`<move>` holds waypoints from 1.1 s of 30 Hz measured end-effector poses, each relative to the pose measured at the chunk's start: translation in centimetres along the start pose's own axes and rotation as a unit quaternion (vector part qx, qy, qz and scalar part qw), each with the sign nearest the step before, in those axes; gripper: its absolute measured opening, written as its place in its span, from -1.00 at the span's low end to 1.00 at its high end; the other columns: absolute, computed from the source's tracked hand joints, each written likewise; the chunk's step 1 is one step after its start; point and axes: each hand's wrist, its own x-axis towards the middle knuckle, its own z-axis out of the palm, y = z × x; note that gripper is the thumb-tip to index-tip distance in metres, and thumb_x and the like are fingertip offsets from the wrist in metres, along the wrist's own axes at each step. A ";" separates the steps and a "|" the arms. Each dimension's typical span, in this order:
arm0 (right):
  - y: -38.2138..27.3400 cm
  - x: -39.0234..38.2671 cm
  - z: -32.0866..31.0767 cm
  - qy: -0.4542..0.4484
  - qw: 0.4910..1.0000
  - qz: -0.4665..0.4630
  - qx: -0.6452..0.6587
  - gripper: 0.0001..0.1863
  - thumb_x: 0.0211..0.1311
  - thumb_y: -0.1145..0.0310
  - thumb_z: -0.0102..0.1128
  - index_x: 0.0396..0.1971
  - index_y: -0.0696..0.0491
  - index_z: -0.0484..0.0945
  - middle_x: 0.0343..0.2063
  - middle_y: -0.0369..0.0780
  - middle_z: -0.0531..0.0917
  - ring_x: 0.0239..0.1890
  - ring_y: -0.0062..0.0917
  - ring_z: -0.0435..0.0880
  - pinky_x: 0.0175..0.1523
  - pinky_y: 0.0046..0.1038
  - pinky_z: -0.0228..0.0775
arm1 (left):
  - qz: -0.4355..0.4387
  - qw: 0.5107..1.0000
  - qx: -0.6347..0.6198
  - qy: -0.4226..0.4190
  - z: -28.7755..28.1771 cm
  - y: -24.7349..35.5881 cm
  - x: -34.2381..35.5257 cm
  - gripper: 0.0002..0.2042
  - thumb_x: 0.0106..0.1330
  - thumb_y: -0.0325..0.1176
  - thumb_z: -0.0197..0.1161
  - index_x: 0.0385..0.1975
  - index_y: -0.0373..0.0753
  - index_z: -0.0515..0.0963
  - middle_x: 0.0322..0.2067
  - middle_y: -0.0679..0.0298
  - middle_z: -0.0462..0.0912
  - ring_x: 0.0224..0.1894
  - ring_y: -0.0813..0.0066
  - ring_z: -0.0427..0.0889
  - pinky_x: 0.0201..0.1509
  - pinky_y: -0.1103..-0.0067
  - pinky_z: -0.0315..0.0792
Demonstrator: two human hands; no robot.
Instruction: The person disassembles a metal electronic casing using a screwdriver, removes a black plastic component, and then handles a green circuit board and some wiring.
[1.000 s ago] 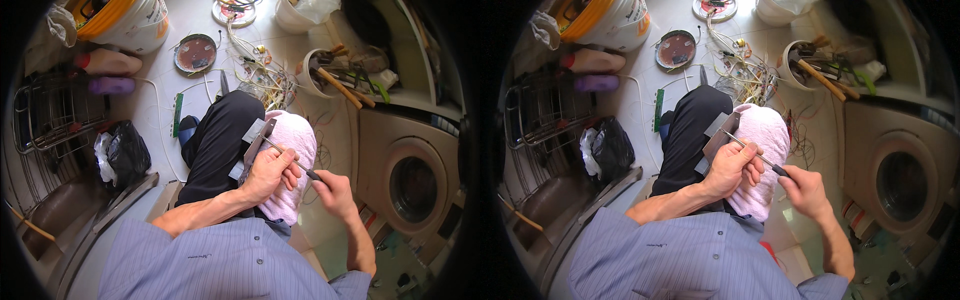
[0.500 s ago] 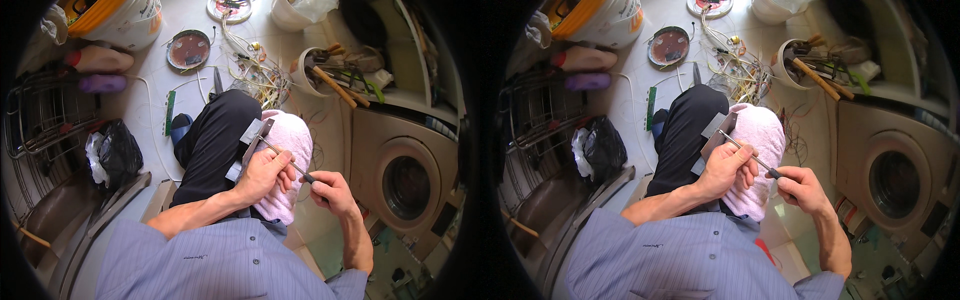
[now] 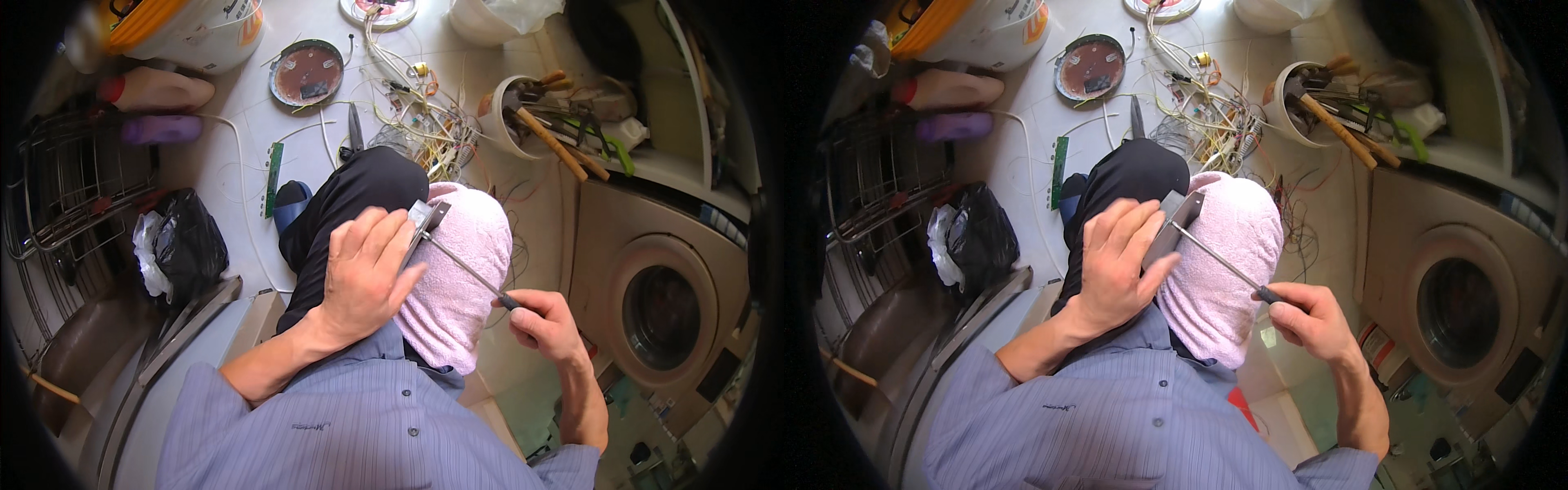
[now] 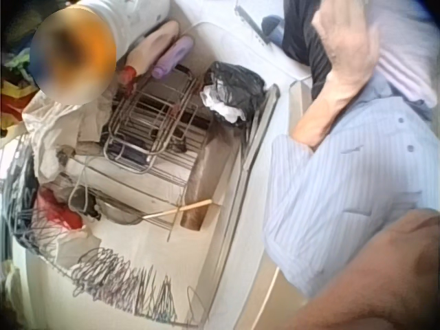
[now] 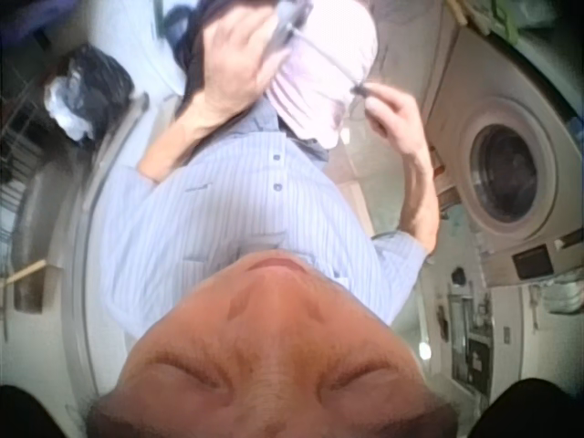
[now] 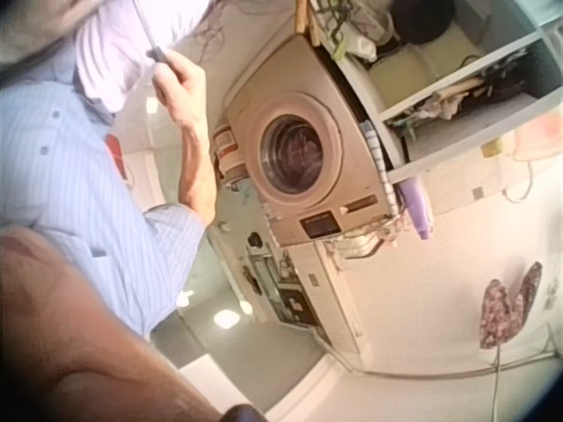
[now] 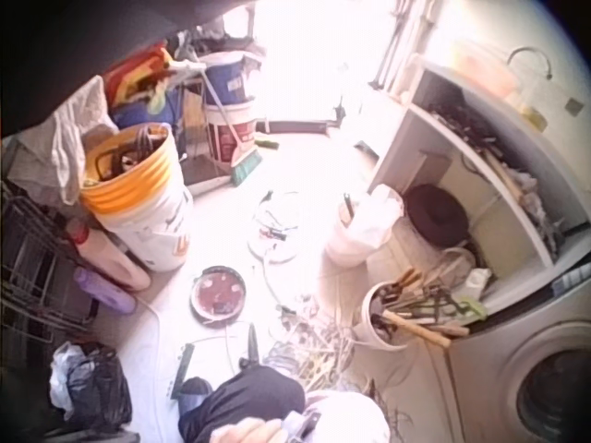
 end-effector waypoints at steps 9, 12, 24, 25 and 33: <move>1.2 -0.1 2.8 0.139 0.916 -0.236 -0.292 -0.70 0.29 0.50 0.28 0.01 0.19 0.68 -0.65 -0.32 0.49 -0.66 -0.59 0.43 -0.55 -0.53 0.19 | 0.002 0.995 -0.070 0.068 1.1 -1.0 0.3 -0.60 0.07 -0.52 0.49 -0.04 -0.44 0.67 0.03 0.04 0.70 0.07 0.07 0.61 0.16 0.31 0.52; 0.6 -0.1 3.0 0.212 0.712 -0.381 -0.550 -0.60 0.12 0.56 0.35 0.02 0.19 0.69 -0.66 -0.25 0.37 -0.68 -0.45 0.40 -0.58 -0.44 0.19 | -0.002 0.995 -0.077 0.068 1.1 -1.2 0.5 -0.59 0.06 -0.52 0.49 -0.03 -0.45 0.67 0.03 0.03 0.70 0.07 0.06 0.61 0.16 0.31 0.52; 0.5 -0.2 3.6 0.256 0.699 -0.412 -0.525 -0.61 0.08 0.58 0.40 -0.02 0.22 0.67 -0.64 -0.25 0.42 -0.68 -0.43 0.42 -0.56 -0.37 0.25 | 0.040 0.989 -0.081 0.121 0.4 -0.5 0.3 -0.59 0.06 -0.52 0.49 -0.04 -0.42 0.66 0.01 0.08 0.68 0.06 0.08 0.61 0.14 0.29 0.52; 0.5 -0.3 3.6 0.254 0.704 -0.409 -0.523 -0.63 0.09 0.58 0.40 -0.04 0.21 0.67 -0.64 -0.24 0.43 -0.67 -0.42 0.42 -0.56 -0.36 0.26 | 0.059 0.985 -0.079 0.140 0.2 -0.1 0.1 -0.59 0.06 -0.52 0.49 -0.03 -0.42 0.66 0.01 0.09 0.67 0.06 0.09 0.61 0.13 0.28 0.52; 1.1 -0.4 3.1 0.247 0.717 -0.403 -0.513 -0.68 0.15 0.56 0.38 -0.06 0.21 0.66 -0.60 -0.20 0.47 -0.63 -0.38 0.49 -0.52 -0.38 0.31 | 0.245 0.966 -0.030 -0.074 3.9 3.7 3.5 -0.64 0.18 -0.34 0.21 -0.03 -0.34 0.59 -0.35 0.30 0.55 -0.23 0.40 0.58 0.04 0.41 0.46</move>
